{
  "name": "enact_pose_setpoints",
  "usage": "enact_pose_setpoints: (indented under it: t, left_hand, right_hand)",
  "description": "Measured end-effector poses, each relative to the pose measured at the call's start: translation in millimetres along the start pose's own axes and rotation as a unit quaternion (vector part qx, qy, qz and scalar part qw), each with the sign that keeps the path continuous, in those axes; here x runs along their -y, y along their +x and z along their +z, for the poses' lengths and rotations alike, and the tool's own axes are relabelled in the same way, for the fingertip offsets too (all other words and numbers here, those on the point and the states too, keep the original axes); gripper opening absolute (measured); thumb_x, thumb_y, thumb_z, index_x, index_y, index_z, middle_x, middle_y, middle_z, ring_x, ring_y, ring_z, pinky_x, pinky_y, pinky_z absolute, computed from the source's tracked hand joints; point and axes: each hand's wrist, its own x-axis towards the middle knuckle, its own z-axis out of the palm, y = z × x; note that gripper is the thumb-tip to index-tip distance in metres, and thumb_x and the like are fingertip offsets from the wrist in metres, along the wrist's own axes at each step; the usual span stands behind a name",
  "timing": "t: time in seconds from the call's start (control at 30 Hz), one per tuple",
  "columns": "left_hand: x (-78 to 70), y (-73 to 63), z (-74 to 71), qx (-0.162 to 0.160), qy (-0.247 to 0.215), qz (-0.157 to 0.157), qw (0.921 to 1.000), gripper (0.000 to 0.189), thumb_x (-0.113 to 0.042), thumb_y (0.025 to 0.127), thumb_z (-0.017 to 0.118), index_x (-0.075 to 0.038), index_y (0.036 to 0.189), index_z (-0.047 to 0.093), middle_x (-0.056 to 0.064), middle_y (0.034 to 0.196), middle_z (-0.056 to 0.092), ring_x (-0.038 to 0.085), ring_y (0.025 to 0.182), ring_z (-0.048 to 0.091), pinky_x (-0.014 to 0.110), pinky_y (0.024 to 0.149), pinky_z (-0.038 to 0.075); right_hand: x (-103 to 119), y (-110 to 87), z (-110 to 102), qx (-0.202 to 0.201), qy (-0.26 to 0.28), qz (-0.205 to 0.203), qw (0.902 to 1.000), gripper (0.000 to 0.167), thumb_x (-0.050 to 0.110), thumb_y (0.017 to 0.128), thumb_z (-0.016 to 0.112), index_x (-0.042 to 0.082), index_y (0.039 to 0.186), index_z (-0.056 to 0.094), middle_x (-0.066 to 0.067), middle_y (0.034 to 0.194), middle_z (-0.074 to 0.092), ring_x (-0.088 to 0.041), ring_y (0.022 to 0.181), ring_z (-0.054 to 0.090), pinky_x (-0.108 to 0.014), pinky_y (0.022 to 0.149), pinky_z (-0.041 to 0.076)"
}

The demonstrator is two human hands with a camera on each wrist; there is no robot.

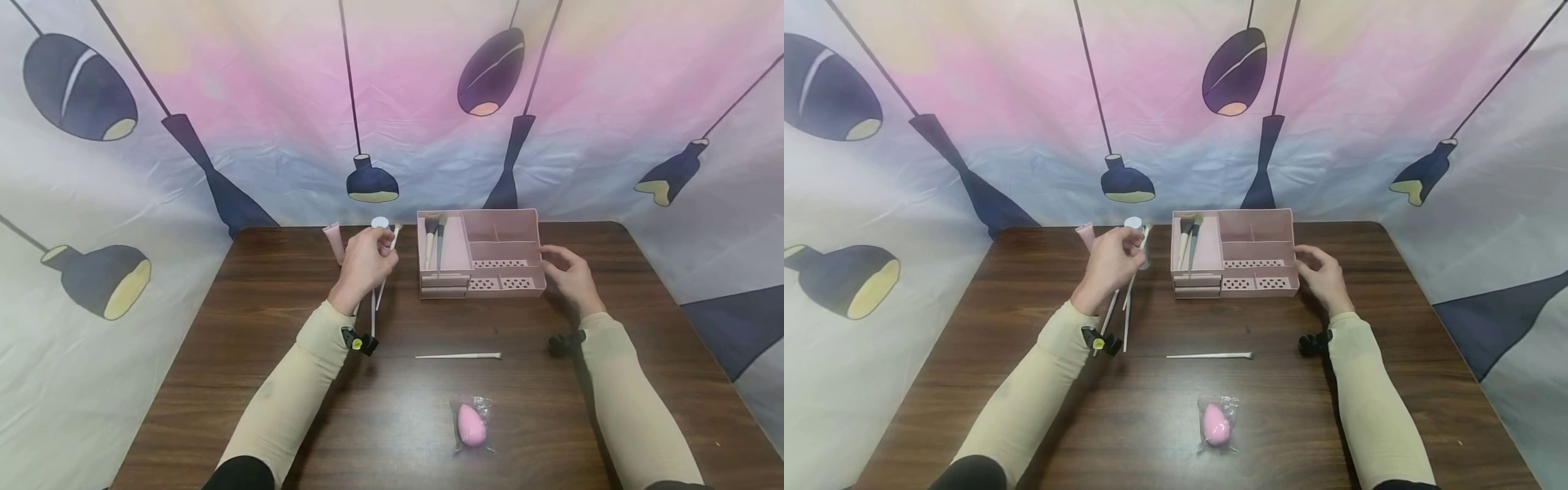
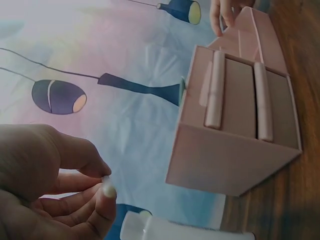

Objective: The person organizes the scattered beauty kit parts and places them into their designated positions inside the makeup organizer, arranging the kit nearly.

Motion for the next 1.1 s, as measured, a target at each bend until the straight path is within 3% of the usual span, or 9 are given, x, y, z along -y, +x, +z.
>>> enact_pose_setpoints:
  t: [0.57,1.1]
  left_hand:
    - [-26.7,21.8,18.0,0.037,-0.013,0.019,0.9991,0.028,-0.014,0.085,0.066,-0.003,0.11,0.07,0.007,0.094,0.07,0.018,0.082,0.066,0.034,0.078,0.053]
    - [-35.2,38.6,40.5,0.04,0.001,0.004,0.9992,0.022,-0.015,0.083,0.069,-0.007,0.104,0.071,0.004,0.092,0.071,0.02,0.085,0.066,0.034,0.078,0.051]
  right_hand:
    - [2.6,-0.9,-0.3,0.006,-0.008,0.018,0.9998,0.037,0.019,0.095,0.062,0.008,0.131,0.059,-0.015,0.133,0.056,0.004,0.099,0.054,-0.011,0.075,0.046]
    - [2.7,-1.1,-0.2,0.01,0.02,0.012,0.9997,0.038,0.014,0.095,0.062,0.004,0.131,0.058,-0.021,0.13,0.057,0.006,0.094,0.055,-0.009,0.075,0.047]
